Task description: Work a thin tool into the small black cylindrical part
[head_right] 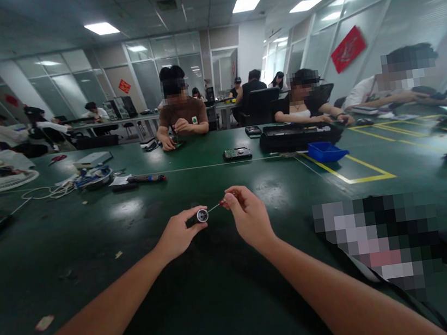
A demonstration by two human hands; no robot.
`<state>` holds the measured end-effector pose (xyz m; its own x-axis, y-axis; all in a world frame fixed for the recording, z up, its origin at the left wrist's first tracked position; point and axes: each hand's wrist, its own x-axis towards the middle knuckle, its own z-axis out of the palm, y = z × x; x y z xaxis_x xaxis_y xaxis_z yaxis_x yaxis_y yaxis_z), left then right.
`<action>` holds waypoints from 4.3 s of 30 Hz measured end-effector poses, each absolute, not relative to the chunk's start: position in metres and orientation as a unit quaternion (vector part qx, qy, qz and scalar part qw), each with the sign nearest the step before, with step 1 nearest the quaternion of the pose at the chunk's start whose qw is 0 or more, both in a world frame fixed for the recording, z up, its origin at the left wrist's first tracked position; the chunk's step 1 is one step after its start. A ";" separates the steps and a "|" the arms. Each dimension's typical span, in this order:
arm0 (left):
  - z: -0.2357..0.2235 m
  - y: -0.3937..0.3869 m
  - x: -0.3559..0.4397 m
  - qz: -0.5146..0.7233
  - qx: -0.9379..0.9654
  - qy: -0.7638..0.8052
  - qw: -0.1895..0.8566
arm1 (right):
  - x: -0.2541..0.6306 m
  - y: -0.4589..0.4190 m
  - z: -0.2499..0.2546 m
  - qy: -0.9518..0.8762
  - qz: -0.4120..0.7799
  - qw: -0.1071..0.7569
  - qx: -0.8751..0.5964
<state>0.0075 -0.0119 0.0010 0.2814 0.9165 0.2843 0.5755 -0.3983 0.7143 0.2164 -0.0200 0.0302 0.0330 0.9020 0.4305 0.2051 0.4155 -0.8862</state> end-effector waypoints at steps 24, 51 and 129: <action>0.003 -0.008 0.001 0.344 0.779 0.492 0.184 | 0.215 -0.029 0.038 -0.745 0.180 0.403 -0.500; 0.004 -0.010 0.004 0.322 0.784 0.497 0.186 | 0.216 -0.028 0.037 -0.734 0.217 0.412 -0.494; 0.005 -0.010 0.005 0.316 0.791 0.500 0.157 | 0.219 -0.025 0.040 -0.673 0.253 0.470 -0.512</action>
<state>0.0050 -0.0097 0.0052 0.2998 0.8904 0.3426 0.6914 -0.4502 0.5650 0.2193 -0.0250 0.0397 -0.0329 0.9273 0.3730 0.4513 0.3467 -0.8223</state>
